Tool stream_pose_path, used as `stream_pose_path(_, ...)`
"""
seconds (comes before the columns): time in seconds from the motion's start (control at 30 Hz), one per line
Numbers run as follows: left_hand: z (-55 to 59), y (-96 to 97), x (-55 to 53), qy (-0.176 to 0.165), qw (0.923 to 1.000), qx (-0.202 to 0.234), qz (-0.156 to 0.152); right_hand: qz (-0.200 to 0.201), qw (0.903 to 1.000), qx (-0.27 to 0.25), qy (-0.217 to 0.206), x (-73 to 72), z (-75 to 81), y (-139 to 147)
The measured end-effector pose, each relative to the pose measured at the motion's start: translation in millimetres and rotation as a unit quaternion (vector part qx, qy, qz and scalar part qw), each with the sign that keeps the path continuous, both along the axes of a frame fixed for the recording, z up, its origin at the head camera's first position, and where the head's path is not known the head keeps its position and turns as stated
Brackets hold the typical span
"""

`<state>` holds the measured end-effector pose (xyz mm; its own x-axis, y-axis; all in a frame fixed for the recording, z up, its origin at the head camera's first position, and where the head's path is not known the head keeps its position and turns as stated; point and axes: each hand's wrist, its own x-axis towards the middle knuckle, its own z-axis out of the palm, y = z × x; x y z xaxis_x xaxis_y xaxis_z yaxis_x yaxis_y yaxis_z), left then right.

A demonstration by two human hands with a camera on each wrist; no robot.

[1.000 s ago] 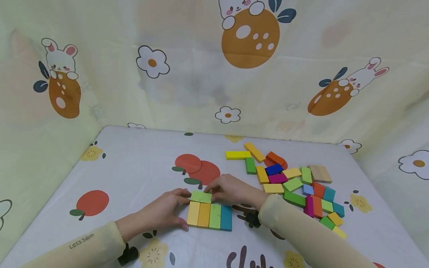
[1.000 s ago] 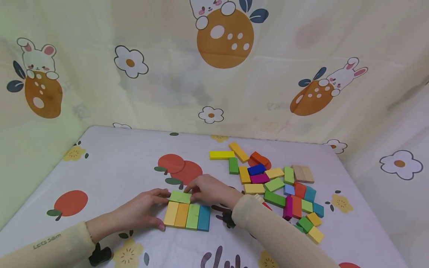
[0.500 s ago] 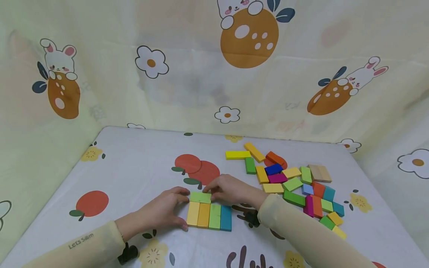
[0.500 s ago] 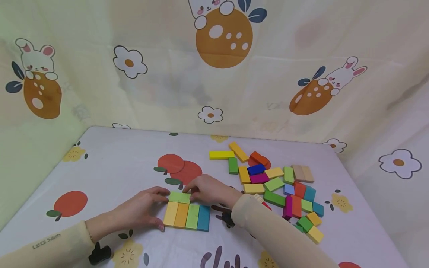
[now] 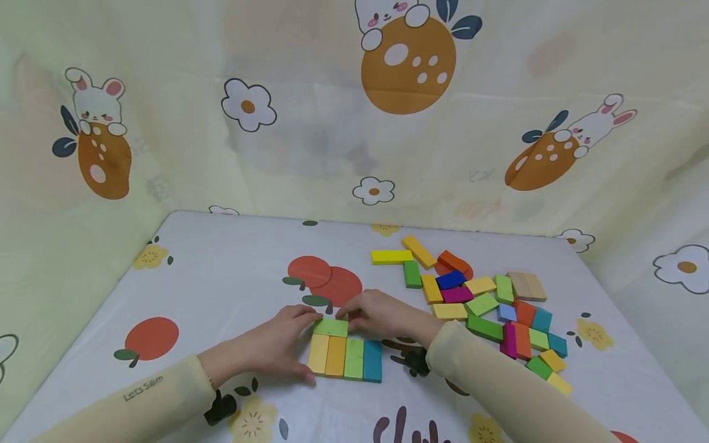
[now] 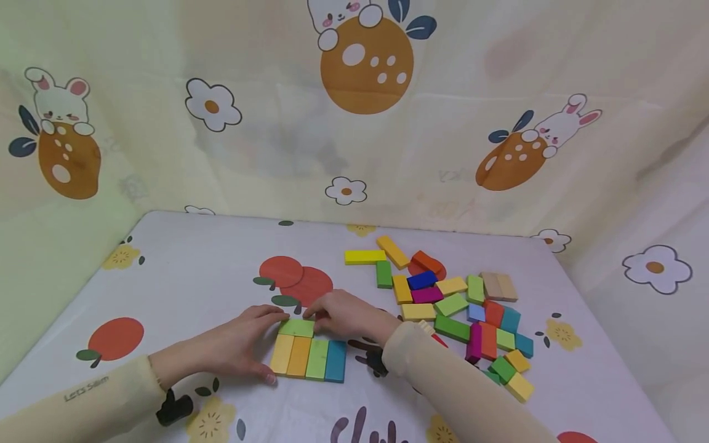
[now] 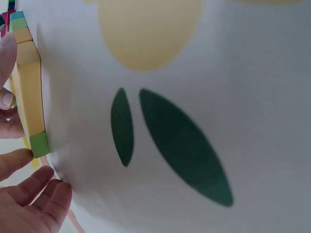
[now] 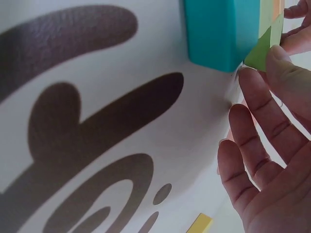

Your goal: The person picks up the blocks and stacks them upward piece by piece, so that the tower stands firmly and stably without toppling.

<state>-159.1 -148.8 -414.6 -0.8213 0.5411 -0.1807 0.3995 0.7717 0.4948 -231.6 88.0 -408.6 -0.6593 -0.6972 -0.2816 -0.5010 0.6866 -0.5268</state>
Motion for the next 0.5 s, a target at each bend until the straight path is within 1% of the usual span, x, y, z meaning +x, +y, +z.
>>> stream_pose_path(0.33,-5.9,-2.4,0.2,0.011,0.9998,0.014,0.007,-0.006,1.0,-0.005,0.003,0.6,-0.2,1)
stream_pose_path(0.43,-7.5,-2.4,-0.2,0.012,0.9998,0.013,0.009,-0.019,0.9997,-0.01,0.007,-0.9,4.7,7)
stream_pose_path(0.5,-7.4,-2.1,-0.6,0.015,0.9998,0.014,0.01,-0.035,0.9991,-0.02,0.015,-5.6,11.7,17)
